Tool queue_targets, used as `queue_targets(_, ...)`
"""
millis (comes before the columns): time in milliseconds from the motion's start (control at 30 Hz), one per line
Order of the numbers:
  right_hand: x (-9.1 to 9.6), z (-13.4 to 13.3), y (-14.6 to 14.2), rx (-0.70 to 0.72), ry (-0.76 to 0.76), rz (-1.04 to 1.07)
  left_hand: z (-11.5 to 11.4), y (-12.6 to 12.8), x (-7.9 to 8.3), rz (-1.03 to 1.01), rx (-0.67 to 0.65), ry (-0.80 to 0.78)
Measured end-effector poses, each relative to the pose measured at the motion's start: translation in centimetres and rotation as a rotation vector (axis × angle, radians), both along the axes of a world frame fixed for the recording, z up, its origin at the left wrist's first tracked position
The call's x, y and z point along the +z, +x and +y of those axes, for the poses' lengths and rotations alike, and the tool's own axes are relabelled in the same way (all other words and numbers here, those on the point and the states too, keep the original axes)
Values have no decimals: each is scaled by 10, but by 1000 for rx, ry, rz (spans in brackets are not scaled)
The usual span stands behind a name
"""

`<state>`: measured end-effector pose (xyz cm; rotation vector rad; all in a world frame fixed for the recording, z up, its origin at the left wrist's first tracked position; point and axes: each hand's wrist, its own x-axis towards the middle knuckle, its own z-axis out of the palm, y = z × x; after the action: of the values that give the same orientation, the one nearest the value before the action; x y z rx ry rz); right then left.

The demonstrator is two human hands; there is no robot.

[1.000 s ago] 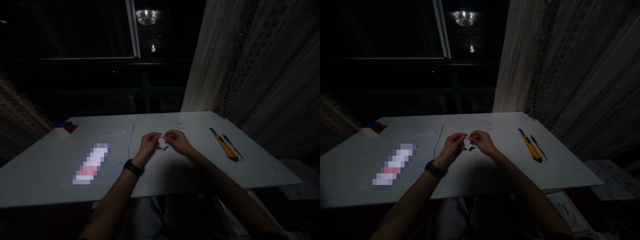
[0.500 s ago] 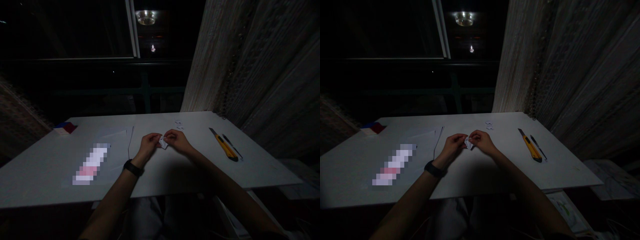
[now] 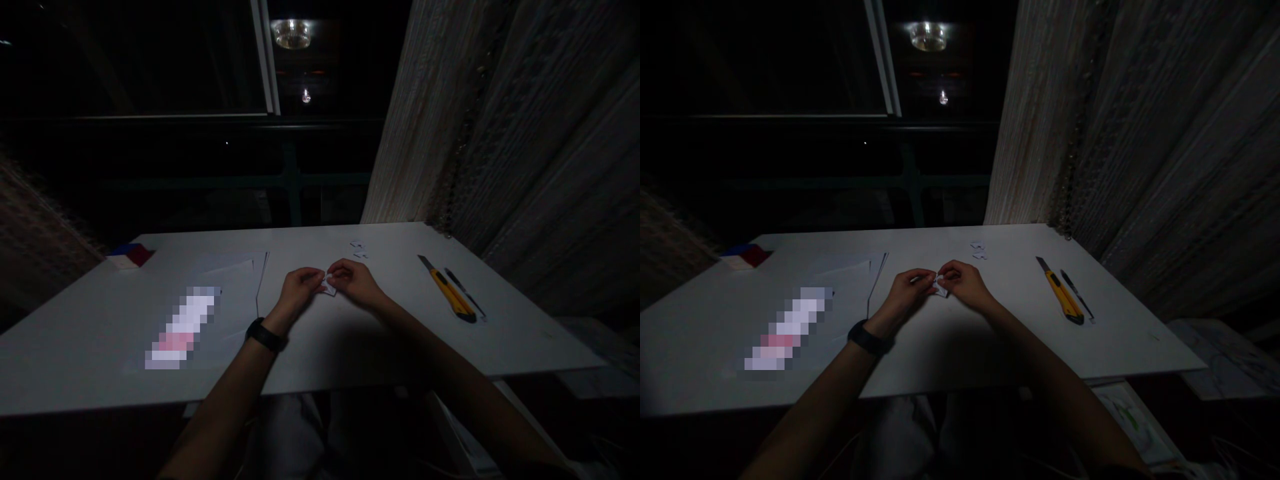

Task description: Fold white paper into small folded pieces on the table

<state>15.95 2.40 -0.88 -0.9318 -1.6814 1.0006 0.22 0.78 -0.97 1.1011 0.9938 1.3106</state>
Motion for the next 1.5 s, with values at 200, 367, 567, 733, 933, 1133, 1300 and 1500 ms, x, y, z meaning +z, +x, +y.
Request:
queue_targets(200,-2,0,-3,-28,-5,-14,3,0,-2,12,45,27)
queue_targets(367,-5,1,-4,-46,2,-10,7,0,-5,52,65,57)
queue_targets(567,-6,1,-4,-75,-25,-5,2,1,-2,94,33,90)
queue_targets(733,-5,3,-2,-76,-31,10,2,-2,-1,246,22,101)
queue_targets(933,-2,5,0,-14,-86,66,3,-4,-3,194,-30,36)
queue_targets(1133,-2,3,-1,17,-116,77,1,-7,-2,384,-57,87)
queue_targets(1300,-1,1,-3,45,-108,84,4,-10,-5,476,-37,137)
queue_targets(1500,4,-1,-4,16,-147,112,5,-10,-5,461,-10,84)
